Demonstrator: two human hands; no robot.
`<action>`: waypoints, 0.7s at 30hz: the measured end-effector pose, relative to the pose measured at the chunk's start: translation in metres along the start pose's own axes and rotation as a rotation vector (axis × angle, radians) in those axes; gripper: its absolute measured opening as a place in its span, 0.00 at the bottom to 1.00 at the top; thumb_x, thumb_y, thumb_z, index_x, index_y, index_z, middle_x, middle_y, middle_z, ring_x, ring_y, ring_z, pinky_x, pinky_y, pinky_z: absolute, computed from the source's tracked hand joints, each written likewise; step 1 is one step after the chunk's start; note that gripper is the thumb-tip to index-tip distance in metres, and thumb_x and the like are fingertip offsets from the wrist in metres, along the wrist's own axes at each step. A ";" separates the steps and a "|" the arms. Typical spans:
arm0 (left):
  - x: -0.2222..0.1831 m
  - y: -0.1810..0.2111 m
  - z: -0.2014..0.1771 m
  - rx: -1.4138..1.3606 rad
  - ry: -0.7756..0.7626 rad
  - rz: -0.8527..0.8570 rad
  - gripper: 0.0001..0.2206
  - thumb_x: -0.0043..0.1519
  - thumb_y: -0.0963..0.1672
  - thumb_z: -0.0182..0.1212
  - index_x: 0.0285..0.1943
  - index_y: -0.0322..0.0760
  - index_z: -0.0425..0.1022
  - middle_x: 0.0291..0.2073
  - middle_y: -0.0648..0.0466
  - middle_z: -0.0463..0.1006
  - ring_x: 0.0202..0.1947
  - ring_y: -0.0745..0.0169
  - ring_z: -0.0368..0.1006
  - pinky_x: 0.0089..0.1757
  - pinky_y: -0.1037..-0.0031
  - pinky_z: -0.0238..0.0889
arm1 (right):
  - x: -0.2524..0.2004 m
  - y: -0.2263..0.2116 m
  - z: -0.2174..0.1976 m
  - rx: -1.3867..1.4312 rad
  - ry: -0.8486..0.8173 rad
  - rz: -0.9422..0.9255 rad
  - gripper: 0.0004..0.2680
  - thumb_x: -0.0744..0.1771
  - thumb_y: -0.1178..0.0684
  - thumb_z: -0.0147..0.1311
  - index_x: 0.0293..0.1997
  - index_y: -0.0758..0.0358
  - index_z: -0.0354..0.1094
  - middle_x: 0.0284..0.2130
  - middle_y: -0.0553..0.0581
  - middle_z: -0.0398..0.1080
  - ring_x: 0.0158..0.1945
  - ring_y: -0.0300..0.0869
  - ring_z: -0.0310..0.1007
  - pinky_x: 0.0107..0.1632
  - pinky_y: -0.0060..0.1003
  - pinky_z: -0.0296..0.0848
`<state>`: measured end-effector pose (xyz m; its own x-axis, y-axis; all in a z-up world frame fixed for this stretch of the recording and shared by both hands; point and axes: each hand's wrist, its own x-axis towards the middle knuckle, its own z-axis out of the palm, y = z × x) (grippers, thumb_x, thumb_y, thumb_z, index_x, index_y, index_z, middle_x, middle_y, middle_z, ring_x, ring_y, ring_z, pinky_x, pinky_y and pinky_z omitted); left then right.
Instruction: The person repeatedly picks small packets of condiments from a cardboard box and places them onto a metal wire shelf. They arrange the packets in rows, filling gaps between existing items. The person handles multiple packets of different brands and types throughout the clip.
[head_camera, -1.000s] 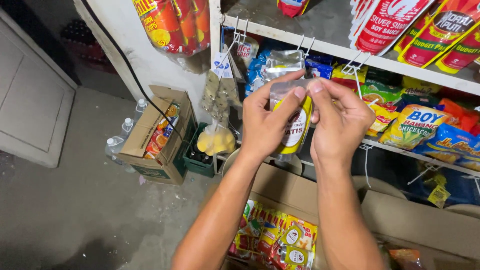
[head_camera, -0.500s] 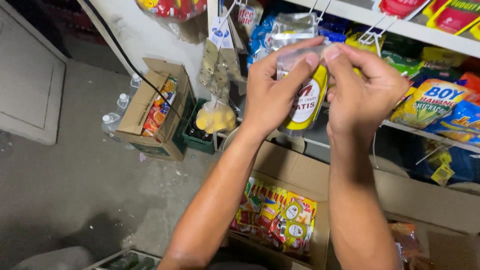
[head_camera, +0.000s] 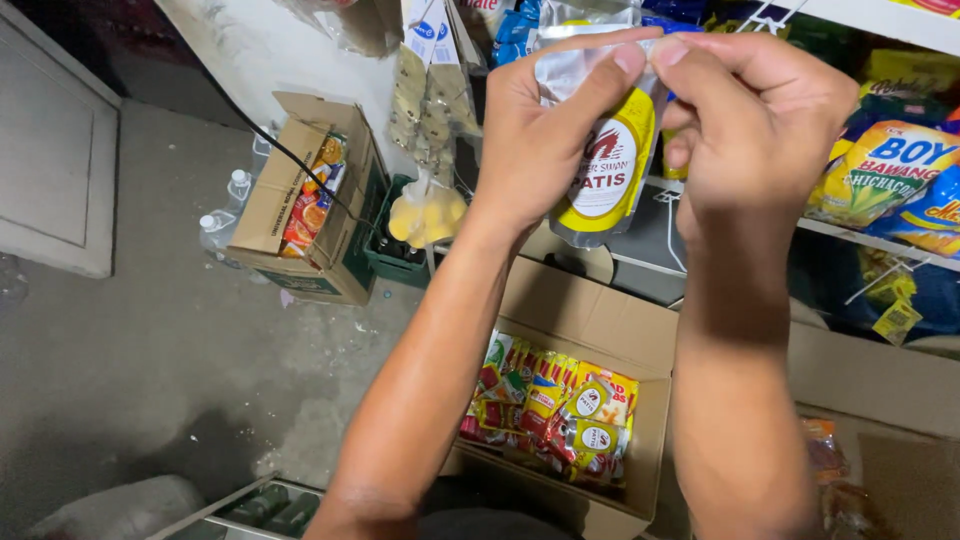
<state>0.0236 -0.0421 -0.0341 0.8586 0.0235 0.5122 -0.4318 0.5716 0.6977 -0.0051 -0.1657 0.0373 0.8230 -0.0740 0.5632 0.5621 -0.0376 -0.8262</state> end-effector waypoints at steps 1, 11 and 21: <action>0.000 -0.001 0.000 0.006 0.012 0.011 0.12 0.73 0.42 0.62 0.57 0.23 0.79 0.38 0.52 0.84 0.37 0.73 0.77 0.40 0.79 0.71 | 0.000 0.004 -0.002 0.054 -0.014 0.028 0.03 0.67 0.62 0.60 0.39 0.75 0.74 0.29 0.55 0.74 0.27 0.32 0.68 0.31 0.24 0.66; 0.002 -0.004 0.002 0.088 0.046 0.054 0.10 0.71 0.40 0.61 0.54 0.22 0.81 0.38 0.53 0.84 0.37 0.74 0.77 0.41 0.79 0.73 | -0.007 0.011 -0.003 0.076 -0.051 -0.057 0.05 0.70 0.64 0.61 0.49 0.77 0.72 0.37 0.58 0.76 0.35 0.34 0.75 0.38 0.26 0.74; 0.013 -0.005 0.001 0.139 0.103 0.047 0.09 0.67 0.40 0.64 0.50 0.24 0.83 0.37 0.52 0.84 0.36 0.71 0.77 0.40 0.77 0.72 | -0.003 0.024 -0.005 -0.282 -0.031 -0.340 0.03 0.71 0.66 0.61 0.49 0.77 0.75 0.39 0.62 0.77 0.36 0.39 0.75 0.39 0.29 0.71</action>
<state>0.0367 -0.0458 -0.0307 0.8572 0.1358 0.4967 -0.5001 0.4491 0.7404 0.0049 -0.1716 0.0159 0.5999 0.0190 0.7998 0.7602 -0.3252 -0.5625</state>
